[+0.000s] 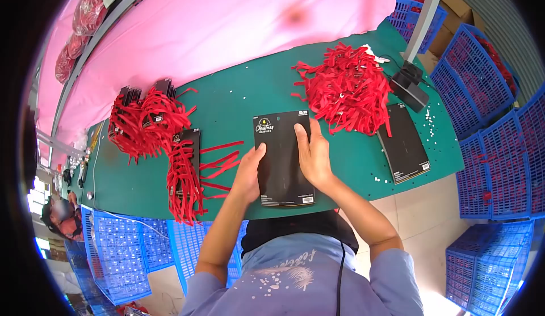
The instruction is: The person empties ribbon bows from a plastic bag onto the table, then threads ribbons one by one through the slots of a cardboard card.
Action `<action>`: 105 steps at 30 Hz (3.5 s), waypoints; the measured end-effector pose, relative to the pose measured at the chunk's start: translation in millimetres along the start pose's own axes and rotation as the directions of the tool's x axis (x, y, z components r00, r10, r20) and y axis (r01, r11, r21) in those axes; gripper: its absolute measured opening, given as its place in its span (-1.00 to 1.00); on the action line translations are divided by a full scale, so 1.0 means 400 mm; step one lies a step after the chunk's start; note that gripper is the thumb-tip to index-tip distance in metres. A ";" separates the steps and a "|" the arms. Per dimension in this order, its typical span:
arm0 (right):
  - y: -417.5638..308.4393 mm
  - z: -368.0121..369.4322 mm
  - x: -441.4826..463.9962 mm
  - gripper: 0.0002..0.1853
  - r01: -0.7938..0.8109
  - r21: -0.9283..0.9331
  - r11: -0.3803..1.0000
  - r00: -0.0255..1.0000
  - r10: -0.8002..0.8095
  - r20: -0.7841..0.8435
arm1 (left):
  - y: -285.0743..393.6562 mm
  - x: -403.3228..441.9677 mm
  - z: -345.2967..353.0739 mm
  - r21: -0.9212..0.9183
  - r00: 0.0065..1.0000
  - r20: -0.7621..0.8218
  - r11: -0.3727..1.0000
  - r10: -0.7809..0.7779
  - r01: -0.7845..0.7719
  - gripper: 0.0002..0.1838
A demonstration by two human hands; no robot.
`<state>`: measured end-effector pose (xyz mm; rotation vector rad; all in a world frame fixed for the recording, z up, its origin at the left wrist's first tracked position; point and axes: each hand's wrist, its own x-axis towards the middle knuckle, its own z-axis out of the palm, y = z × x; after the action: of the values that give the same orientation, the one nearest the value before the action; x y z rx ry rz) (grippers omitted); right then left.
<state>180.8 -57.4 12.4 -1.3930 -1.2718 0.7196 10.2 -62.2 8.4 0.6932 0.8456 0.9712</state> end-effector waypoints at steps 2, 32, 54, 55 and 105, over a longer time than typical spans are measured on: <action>-0.002 0.004 0.018 -0.54 0.012 0.195 0.981 1.000 -0.012 0.002 | -0.006 0.050 -0.025 -0.038 0.995 0.093 0.998 -0.049 0.052 -0.52; -0.066 -0.091 0.142 -0.74 0.663 -0.303 0.685 0.738 -0.529 0.420 | 0.010 0.120 -0.042 0.525 0.912 0.121 0.754 0.393 -0.395 -0.79; -0.049 -0.066 0.153 -0.72 0.831 -0.318 0.456 0.528 -0.466 0.711 | 0.021 0.123 -0.055 0.677 0.906 0.353 0.605 0.233 -0.419 -0.80; -0.049 -0.071 0.158 -0.72 0.851 -0.286 0.439 0.494 -0.489 0.719 | 0.022 0.123 -0.056 0.687 0.911 0.358 0.603 0.207 -0.407 -0.79; -0.096 0.000 0.138 -0.69 0.133 -0.042 0.990 0.762 -0.075 0.644 | 0.104 0.107 -0.085 0.392 0.835 0.204 0.739 0.511 -0.548 -0.50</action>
<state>182.9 -10.3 60.4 -1.1568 -1.9195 1.1361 -23.0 -2.2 12.8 1.4163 0.8123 1.2640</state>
